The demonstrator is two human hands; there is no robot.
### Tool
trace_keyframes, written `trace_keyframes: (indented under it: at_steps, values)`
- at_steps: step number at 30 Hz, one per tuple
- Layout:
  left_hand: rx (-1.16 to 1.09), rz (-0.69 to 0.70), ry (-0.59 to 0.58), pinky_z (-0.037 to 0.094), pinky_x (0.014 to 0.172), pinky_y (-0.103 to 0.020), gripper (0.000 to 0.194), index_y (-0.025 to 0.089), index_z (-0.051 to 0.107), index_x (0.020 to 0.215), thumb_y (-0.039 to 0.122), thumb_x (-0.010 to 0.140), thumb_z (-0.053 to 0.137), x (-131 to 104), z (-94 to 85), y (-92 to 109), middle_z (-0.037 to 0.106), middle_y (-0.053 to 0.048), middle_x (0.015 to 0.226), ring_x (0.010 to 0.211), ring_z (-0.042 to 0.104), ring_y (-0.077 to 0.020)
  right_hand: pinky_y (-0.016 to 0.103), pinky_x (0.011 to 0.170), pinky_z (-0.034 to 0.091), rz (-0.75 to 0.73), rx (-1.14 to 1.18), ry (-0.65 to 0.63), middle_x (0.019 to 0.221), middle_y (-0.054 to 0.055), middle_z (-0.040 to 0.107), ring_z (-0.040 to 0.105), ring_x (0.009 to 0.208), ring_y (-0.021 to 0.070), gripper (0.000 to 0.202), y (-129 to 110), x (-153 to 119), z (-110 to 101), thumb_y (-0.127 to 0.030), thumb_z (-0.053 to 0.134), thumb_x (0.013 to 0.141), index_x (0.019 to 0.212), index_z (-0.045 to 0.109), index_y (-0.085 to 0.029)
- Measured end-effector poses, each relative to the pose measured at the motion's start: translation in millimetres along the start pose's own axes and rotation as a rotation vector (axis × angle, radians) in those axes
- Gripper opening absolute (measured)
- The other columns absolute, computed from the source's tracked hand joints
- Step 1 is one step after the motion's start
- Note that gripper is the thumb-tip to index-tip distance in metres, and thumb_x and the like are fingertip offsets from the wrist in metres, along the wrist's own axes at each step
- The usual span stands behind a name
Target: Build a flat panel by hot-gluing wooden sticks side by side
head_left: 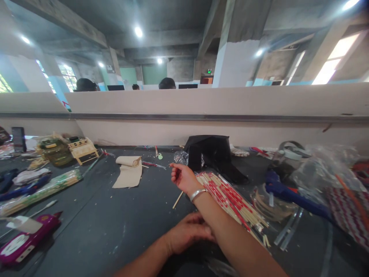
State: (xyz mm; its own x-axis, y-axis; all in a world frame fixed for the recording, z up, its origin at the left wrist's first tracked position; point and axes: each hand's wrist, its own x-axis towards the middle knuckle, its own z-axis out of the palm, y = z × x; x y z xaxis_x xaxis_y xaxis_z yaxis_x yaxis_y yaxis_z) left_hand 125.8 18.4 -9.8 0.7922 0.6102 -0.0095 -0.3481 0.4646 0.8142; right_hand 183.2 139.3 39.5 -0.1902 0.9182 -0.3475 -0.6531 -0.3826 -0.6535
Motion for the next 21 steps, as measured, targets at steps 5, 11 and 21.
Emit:
trace_keyframes:
  at_steps: [5, 11, 21]
  values:
    - [-0.004, 0.000, 0.067, 0.046, 0.082, -0.032, 0.033, 0.013, 0.070, 0.100, 0.032, 0.073, 0.073, 1, -2.4, -4, 0.069, -0.011, 0.095, 0.086, 0.064, -0.0188, 0.022, 0.053, 0.049, 0.006, 0.032, 0.004, 0.085, 0.001, 0.061, 0.057, 0.062, 0.0086, 0.019, -3, 1, -1, -0.029, 0.054, 0.092, 0.099, 0.058, -0.012]
    - [-0.025, 0.002, 0.020, 0.046, 0.084, -0.034, 0.037, 0.012, 0.069, 0.103, 0.010, 0.067, 0.070, 3, 1.9, 1, 0.071, -0.011, 0.098, 0.091, 0.065, -0.0222, 0.021, 0.052, 0.049, 0.004, 0.095, -0.008, 0.084, 0.001, 0.060, 0.057, 0.061, 0.0082, 0.018, -16, -1, 1, -0.029, 0.053, 0.092, 0.100, 0.058, -0.012]
    - [-0.096, -0.003, 0.092, 0.051, 0.075, -0.037, 0.023, 0.011, 0.070, 0.093, 0.017, 0.070, 0.071, 4, -1.9, 3, 0.072, -0.010, 0.084, 0.078, 0.067, -0.0208, 0.018, 0.045, 0.044, -0.066, 0.056, 0.032, 0.074, -0.003, 0.057, 0.051, 0.051, 0.0055, 0.019, -24, -5, 2, -0.030, 0.052, 0.093, 0.092, 0.058, -0.012]
